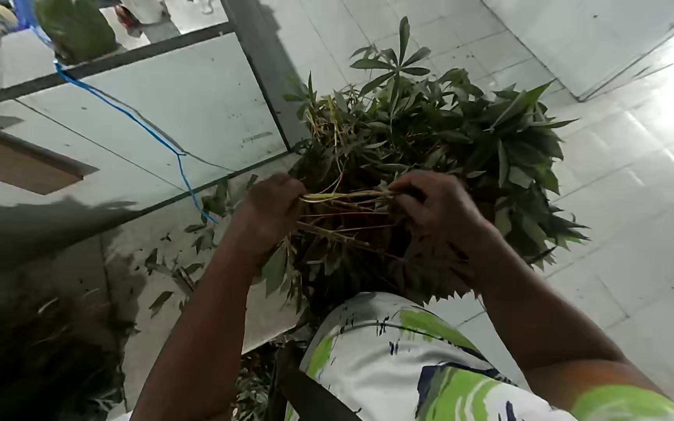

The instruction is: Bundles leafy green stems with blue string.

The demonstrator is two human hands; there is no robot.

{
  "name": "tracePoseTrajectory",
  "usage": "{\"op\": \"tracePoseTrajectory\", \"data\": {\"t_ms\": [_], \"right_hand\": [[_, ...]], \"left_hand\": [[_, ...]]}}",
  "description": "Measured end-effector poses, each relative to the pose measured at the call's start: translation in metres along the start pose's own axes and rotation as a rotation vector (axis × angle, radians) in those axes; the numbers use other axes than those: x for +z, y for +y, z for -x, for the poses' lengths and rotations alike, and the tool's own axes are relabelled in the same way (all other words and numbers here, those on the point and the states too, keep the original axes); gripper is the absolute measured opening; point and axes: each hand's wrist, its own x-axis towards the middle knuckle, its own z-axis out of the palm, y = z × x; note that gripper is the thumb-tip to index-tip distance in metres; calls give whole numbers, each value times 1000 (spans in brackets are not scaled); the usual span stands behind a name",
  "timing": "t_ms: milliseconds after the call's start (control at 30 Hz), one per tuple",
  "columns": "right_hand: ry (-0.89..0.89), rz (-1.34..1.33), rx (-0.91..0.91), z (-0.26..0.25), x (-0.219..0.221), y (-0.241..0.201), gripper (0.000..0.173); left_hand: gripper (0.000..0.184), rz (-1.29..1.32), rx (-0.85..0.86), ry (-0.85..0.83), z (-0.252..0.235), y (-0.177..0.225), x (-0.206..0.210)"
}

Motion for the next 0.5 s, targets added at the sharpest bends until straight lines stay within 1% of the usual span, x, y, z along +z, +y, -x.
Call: {"op": "tracePoseTrajectory", "data": {"t_ms": [33,67,100,133,167,200,233,267,300,367,400,433,467,500], "right_hand": [[76,-69,-22,-2,-14,-6,28],[142,-102,-33,-5,-29,-13,42],[206,-91,-43,-9,-41,-18,59],[297,-61,-58,-14,-50,-17,70],[414,-33,-87,-21,-56,-14,72],[503,-11,-107,-25,-60,-11,67],[541,1,-108,-26,-64,-12,59],[539,8,-103,-26,-66,-14,50],[516,16,-96,-26,-66,-16,40],[403,0,-99,-17,-53,-20,23],[334,-35,-115,-13,-39,-20,22],[219,-72,-96,-9,-22,-19,25],[55,-85,-23,-5,-4,-19,29],[-132,-60,51,-2,17,-17,40]], "left_hand": [[18,71,24,99,3,5,-11],[18,152,17,190,5,9,-20],[19,228,-30,239,6,10,-26],[19,273,-125,247,7,8,-30],[19,267,-256,221,6,4,-31],[20,260,-379,167,7,-4,-30],[21,278,-463,129,10,-9,-31],[20,335,-483,150,13,-10,-36],[17,438,-442,211,15,-8,-46],[15,644,-274,293,21,1,-62],[15,650,-217,297,21,5,-69],[15,573,-207,302,20,5,-76],[16,464,-227,331,20,6,-83],[18,396,-224,394,20,7,-92]]}}
